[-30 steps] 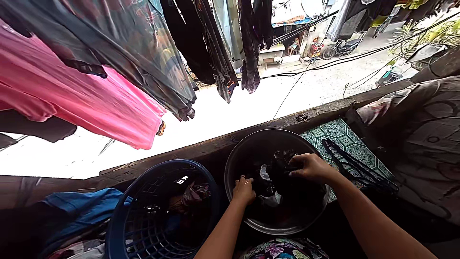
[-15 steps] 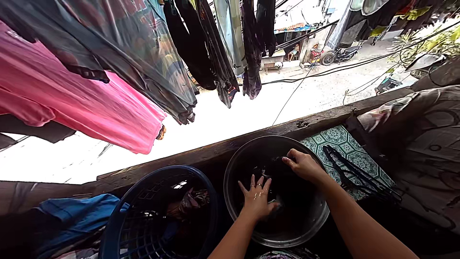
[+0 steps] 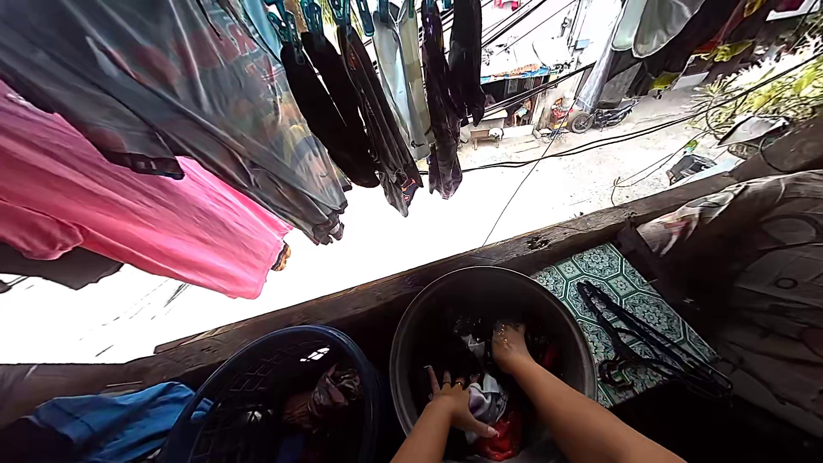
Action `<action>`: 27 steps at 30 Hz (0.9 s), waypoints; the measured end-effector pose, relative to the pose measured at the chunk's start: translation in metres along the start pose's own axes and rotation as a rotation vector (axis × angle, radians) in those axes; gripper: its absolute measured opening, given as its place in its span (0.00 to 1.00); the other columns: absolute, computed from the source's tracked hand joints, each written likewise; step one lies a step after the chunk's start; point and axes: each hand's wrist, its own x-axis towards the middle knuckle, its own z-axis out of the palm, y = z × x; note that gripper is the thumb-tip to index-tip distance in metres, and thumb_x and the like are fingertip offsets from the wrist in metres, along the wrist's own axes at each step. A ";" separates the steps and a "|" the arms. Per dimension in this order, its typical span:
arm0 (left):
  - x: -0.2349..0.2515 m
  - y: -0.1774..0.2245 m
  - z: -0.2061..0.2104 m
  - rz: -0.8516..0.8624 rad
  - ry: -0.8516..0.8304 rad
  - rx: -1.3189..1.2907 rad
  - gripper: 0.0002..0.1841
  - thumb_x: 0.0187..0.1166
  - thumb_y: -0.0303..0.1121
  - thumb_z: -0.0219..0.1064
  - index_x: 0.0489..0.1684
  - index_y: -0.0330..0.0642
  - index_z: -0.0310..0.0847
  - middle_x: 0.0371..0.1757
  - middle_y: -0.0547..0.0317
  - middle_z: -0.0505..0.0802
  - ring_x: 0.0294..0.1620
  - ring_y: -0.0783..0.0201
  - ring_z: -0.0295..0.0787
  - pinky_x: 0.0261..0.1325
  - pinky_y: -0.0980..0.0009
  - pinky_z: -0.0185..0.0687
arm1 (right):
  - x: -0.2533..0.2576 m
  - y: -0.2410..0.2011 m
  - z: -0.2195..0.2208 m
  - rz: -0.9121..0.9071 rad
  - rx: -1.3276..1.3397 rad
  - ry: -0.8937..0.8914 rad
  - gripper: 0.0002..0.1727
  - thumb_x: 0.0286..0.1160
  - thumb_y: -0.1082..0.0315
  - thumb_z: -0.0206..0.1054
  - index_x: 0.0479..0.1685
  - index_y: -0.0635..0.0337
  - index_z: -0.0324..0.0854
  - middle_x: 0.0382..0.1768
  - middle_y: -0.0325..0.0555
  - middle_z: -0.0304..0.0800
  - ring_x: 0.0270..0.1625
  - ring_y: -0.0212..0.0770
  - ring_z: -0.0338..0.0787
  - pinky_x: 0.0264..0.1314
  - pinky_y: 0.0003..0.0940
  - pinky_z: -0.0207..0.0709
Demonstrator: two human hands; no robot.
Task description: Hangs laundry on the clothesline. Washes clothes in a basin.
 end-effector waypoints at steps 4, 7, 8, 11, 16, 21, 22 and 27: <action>-0.014 -0.015 -0.021 0.077 0.337 -0.484 0.36 0.77 0.57 0.71 0.80 0.44 0.76 0.76 0.46 0.85 0.83 0.47 0.73 0.89 0.35 0.45 | -0.007 0.013 -0.059 -0.013 0.386 0.018 0.23 0.77 0.60 0.72 0.67 0.65 0.84 0.66 0.63 0.86 0.72 0.61 0.82 0.77 0.66 0.69; -0.038 -0.002 -0.033 0.054 0.584 -0.626 0.53 0.64 0.53 0.82 0.91 0.43 0.57 0.83 0.39 0.75 0.84 0.42 0.70 0.84 0.42 0.65 | -0.043 0.018 -0.107 -0.190 0.785 0.172 0.15 0.72 0.64 0.78 0.48 0.65 0.88 0.40 0.56 0.90 0.41 0.47 0.88 0.47 0.49 0.82; -0.042 0.005 -0.036 0.049 0.613 -0.611 0.63 0.58 0.55 0.84 0.96 0.45 0.45 0.89 0.40 0.67 0.88 0.42 0.63 0.85 0.40 0.62 | -0.065 0.010 -0.130 -0.259 0.863 0.174 0.11 0.72 0.68 0.77 0.46 0.66 0.87 0.37 0.52 0.89 0.37 0.42 0.85 0.45 0.43 0.81; -0.042 0.030 -0.040 0.114 0.712 -0.597 0.83 0.39 0.59 0.91 0.97 0.41 0.24 0.95 0.38 0.48 0.95 0.43 0.46 0.88 0.44 0.57 | -0.129 -0.016 -0.176 -0.441 1.105 0.216 0.03 0.73 0.77 0.71 0.41 0.65 0.84 0.31 0.45 0.88 0.32 0.33 0.86 0.38 0.30 0.83; -0.051 0.073 -0.052 0.405 1.090 -0.760 0.74 0.35 0.45 0.95 0.88 0.21 0.47 0.84 0.25 0.68 0.86 0.43 0.67 0.89 0.55 0.60 | -0.188 -0.051 -0.208 -0.784 1.246 0.202 0.05 0.66 0.78 0.70 0.35 0.59 0.82 0.28 0.38 0.90 0.30 0.27 0.88 0.36 0.24 0.85; -0.077 0.080 -0.077 0.452 1.369 -1.063 0.32 0.60 0.23 0.79 0.66 0.17 0.74 0.52 0.38 0.92 0.55 0.58 0.90 0.64 0.59 0.84 | -0.231 -0.046 -0.195 -1.049 1.156 0.391 0.16 0.57 0.68 0.80 0.46 0.56 0.85 0.33 0.40 0.89 0.31 0.28 0.89 0.31 0.22 0.85; -0.078 0.075 -0.083 0.540 1.370 -1.236 0.30 0.68 0.20 0.71 0.72 0.19 0.69 0.56 0.39 0.89 0.57 0.61 0.88 0.65 0.63 0.84 | -0.230 -0.035 -0.189 -1.003 1.192 0.475 0.17 0.59 0.68 0.80 0.49 0.52 0.85 0.36 0.39 0.90 0.35 0.28 0.90 0.34 0.24 0.87; -0.100 0.071 -0.099 0.617 1.276 -1.718 0.21 0.95 0.35 0.42 0.78 0.36 0.66 0.65 0.42 0.85 0.63 0.55 0.83 0.66 0.53 0.81 | -0.148 -0.012 -0.106 -0.239 1.734 0.731 0.15 0.82 0.71 0.67 0.64 0.63 0.80 0.49 0.51 0.92 0.47 0.41 0.92 0.50 0.42 0.88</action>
